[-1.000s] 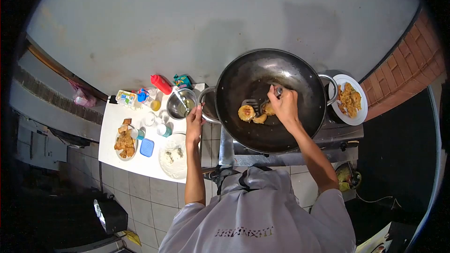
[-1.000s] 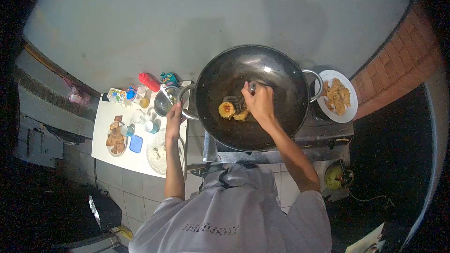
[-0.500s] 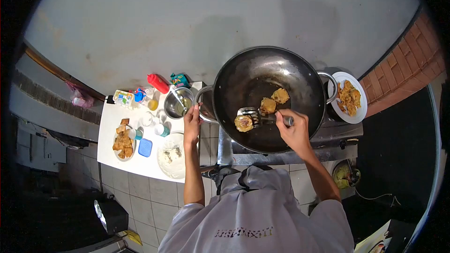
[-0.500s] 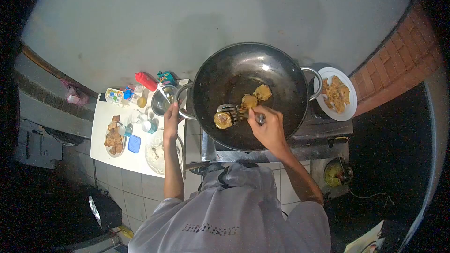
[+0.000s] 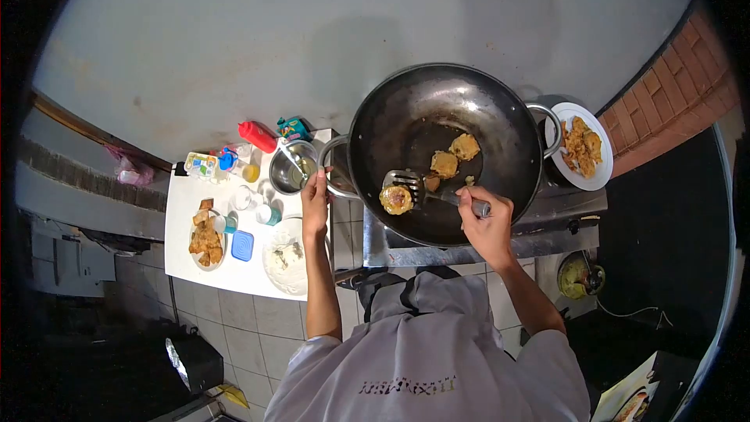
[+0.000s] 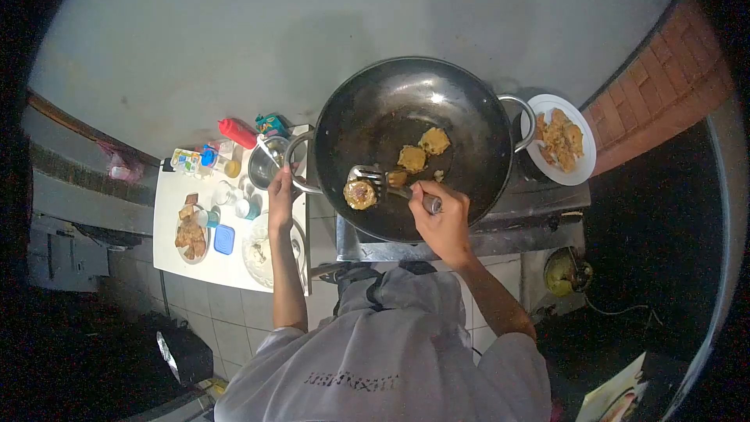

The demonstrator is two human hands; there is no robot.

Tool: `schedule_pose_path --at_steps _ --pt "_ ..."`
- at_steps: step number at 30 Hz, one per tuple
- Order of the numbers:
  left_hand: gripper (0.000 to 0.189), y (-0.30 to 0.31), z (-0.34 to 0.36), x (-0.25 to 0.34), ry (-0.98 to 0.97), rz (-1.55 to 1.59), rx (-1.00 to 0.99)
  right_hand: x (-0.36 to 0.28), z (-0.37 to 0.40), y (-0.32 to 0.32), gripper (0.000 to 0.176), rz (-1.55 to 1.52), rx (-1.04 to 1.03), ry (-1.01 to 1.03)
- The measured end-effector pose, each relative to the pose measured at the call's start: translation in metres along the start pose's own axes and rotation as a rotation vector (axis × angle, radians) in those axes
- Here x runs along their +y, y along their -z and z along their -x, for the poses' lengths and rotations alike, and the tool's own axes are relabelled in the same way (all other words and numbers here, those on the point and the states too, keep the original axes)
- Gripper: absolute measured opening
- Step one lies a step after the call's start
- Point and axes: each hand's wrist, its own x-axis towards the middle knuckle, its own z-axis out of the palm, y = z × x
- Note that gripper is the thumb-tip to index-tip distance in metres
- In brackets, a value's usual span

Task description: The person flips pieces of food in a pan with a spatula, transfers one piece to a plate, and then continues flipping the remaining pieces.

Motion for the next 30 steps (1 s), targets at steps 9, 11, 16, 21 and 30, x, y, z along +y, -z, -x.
schedule_pose_path --at_steps 9,11,16,21,30 --pt "0.037 -0.003 -0.001 -0.003 -0.021 0.077 0.024 -0.013 0.011 -0.001 0.006 0.030 -0.028 0.318" --pt "0.037 -0.003 -0.003 -0.004 -0.024 0.050 0.029 -0.012 0.016 0.003 0.006 0.046 -0.056 0.339" --pt "0.042 0.003 -0.005 -0.007 -0.015 0.017 -0.027 -0.016 0.030 0.014 0.012 0.169 -0.156 0.449" --pt "0.042 0.002 -0.004 -0.006 0.012 0.037 -0.027 -0.012 0.046 0.015 0.010 0.168 -0.149 0.540" --pt "0.041 0.002 -0.002 -0.002 0.028 0.050 -0.026 -0.011 0.063 0.031 0.017 0.294 -0.216 0.680"
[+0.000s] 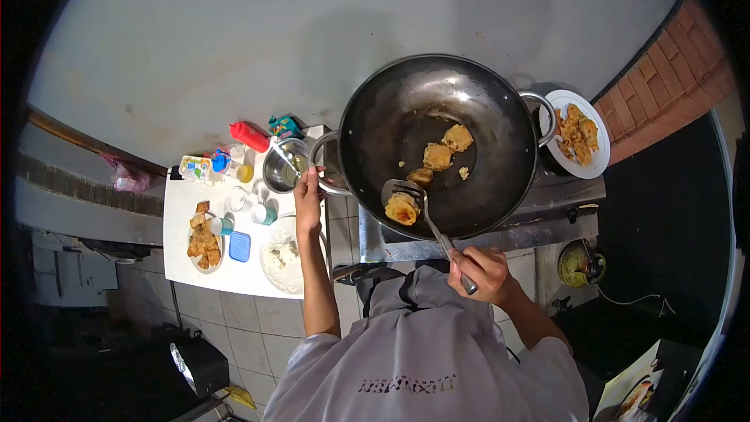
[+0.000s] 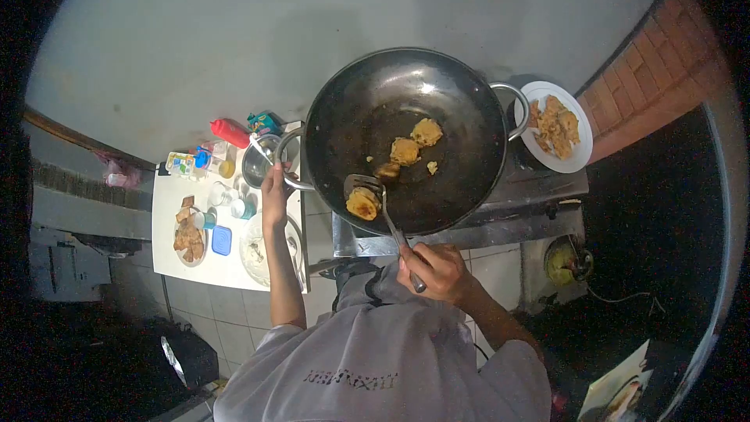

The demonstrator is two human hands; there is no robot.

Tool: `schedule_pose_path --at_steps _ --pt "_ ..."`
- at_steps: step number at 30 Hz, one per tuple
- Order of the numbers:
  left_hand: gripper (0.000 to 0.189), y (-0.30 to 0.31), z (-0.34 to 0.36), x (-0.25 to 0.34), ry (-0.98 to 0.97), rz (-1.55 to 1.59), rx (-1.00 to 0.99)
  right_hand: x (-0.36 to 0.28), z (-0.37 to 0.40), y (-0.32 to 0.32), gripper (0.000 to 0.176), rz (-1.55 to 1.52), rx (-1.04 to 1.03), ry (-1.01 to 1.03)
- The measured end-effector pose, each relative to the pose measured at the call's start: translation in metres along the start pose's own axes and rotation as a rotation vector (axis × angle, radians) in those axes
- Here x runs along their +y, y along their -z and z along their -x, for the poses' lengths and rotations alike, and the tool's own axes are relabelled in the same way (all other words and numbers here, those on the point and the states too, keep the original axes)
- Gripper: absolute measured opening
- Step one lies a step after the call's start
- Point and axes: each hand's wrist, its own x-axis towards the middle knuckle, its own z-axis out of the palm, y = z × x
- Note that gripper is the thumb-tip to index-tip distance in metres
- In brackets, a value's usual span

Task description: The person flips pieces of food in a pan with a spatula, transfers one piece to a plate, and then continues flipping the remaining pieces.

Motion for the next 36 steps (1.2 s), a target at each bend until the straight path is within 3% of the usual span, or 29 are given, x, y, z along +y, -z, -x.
schedule_pose_path --at_steps 16,20,29,36 --pt "0.039 0.002 -0.003 -0.004 -0.012 -0.014 0.019 -0.006 0.008 0.010 0.019 0.073 -0.146 0.103" --pt "0.039 0.001 0.000 0.000 -0.023 -0.047 0.026 -0.003 0.006 0.008 0.021 0.019 -0.085 0.135" --pt "0.039 0.001 -0.003 -0.003 -0.036 -0.038 0.018 0.002 0.011 0.014 0.021 0.062 -0.184 0.028" --pt "0.037 0.001 -0.001 -0.001 -0.050 -0.054 0.026 0.010 0.003 0.012 0.012 -0.135 -0.051 -0.148"
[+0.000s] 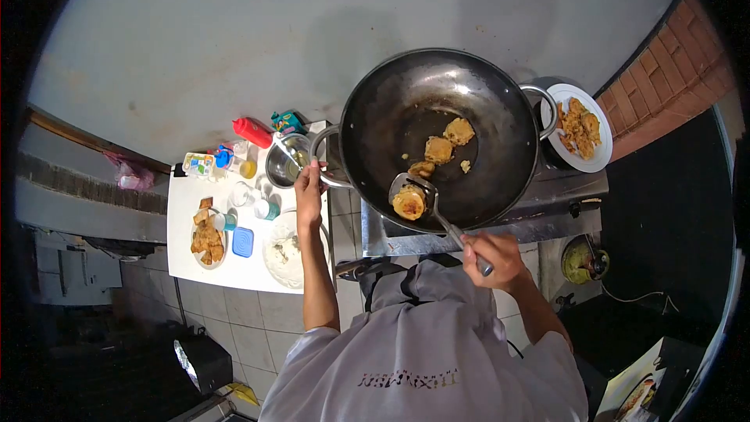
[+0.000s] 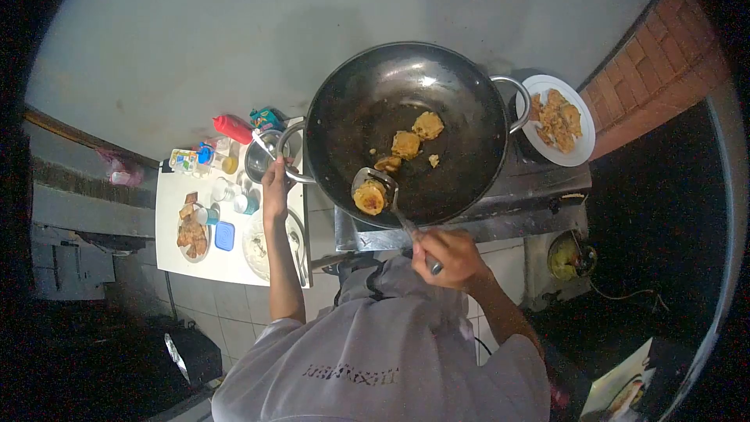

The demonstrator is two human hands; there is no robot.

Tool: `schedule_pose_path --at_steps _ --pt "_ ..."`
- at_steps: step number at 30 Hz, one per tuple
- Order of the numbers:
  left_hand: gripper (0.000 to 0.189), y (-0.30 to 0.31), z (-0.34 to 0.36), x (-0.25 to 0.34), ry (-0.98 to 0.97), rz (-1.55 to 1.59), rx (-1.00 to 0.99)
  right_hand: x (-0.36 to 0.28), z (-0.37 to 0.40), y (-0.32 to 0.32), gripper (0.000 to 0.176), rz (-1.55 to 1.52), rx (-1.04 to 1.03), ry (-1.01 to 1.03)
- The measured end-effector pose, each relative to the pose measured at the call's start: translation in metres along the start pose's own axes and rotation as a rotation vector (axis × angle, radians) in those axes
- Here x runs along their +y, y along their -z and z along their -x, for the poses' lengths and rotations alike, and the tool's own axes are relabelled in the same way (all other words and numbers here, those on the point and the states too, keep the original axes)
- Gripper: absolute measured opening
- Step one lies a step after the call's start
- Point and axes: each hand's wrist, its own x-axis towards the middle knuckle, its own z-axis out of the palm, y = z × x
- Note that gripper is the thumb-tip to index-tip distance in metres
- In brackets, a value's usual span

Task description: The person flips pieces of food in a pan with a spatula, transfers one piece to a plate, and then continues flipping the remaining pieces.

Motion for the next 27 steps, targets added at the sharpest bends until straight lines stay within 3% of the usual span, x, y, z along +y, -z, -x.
schedule_pose_path --at_steps 4,6,8,13,17,22,27 --pt "0.039 -0.001 0.000 0.001 0.005 0.025 -0.001 0.016 -0.003 -0.007 0.005 -0.106 0.199 -0.229" --pt "0.040 0.000 0.000 0.001 -0.006 0.018 -0.012 0.017 -0.007 -0.008 0.009 -0.101 0.263 -0.288" --pt "0.035 0.000 -0.001 -0.001 0.000 0.071 -0.009 0.018 -0.008 -0.005 0.017 -0.379 0.268 -0.716" --pt "0.034 -0.001 0.000 0.000 -0.012 0.050 -0.007 0.021 -0.012 0.001 0.032 -0.439 0.403 -0.737" --pt "0.042 -0.001 0.002 0.002 0.025 -0.022 -0.007 0.027 -0.011 0.018 0.030 -0.384 0.434 -0.695" --pt "0.036 -0.009 0.004 0.001 -0.006 0.071 0.092 0.032 -0.014 0.052 0.032 -0.435 0.595 -0.793" --pt "0.037 -0.014 0.008 0.002 -0.008 0.108 0.119 0.037 -0.011 0.091 0.035 -0.385 0.753 -0.727"
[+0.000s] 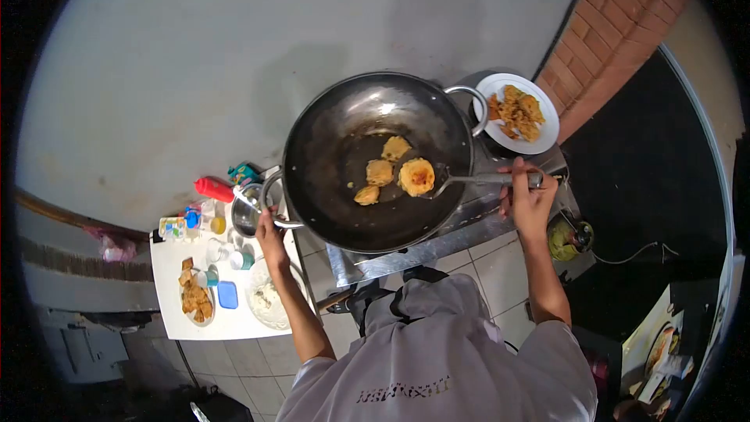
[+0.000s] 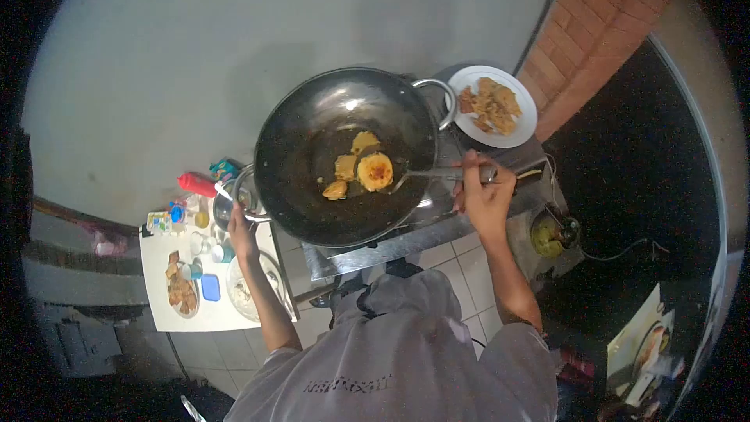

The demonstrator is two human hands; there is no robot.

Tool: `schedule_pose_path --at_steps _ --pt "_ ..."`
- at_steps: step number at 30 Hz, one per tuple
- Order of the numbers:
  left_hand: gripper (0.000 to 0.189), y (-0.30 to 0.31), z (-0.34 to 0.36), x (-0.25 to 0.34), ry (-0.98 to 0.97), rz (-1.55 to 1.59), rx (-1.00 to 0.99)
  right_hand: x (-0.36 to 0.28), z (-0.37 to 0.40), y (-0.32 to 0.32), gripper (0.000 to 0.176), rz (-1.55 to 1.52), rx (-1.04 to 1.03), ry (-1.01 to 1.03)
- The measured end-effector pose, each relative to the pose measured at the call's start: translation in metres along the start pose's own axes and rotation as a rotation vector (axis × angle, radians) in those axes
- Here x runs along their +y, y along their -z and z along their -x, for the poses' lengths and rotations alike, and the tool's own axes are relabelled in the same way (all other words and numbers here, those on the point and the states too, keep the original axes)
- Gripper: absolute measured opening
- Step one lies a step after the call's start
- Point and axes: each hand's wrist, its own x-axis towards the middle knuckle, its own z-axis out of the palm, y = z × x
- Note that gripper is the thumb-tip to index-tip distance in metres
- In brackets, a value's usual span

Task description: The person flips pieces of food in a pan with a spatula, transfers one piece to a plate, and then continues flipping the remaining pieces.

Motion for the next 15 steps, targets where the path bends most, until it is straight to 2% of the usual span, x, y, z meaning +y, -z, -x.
schedule_pose_path --at_steps 9,11,12,15 --pt "0.040 0.006 -0.010 -0.013 -0.001 0.036 0.027 -0.023 -0.050 0.073 0.035 0.105 0.274 0.128" --pt "0.044 0.009 -0.012 -0.017 -0.009 0.036 0.018 -0.023 -0.064 0.087 0.034 0.146 0.283 0.200" --pt "0.044 0.012 -0.014 -0.019 -0.004 0.034 0.024 -0.007 -0.079 0.101 0.032 0.222 0.354 0.264" --pt "0.042 0.004 -0.008 -0.012 -0.012 0.071 0.067 -0.012 -0.091 0.105 0.034 0.235 0.388 0.203"
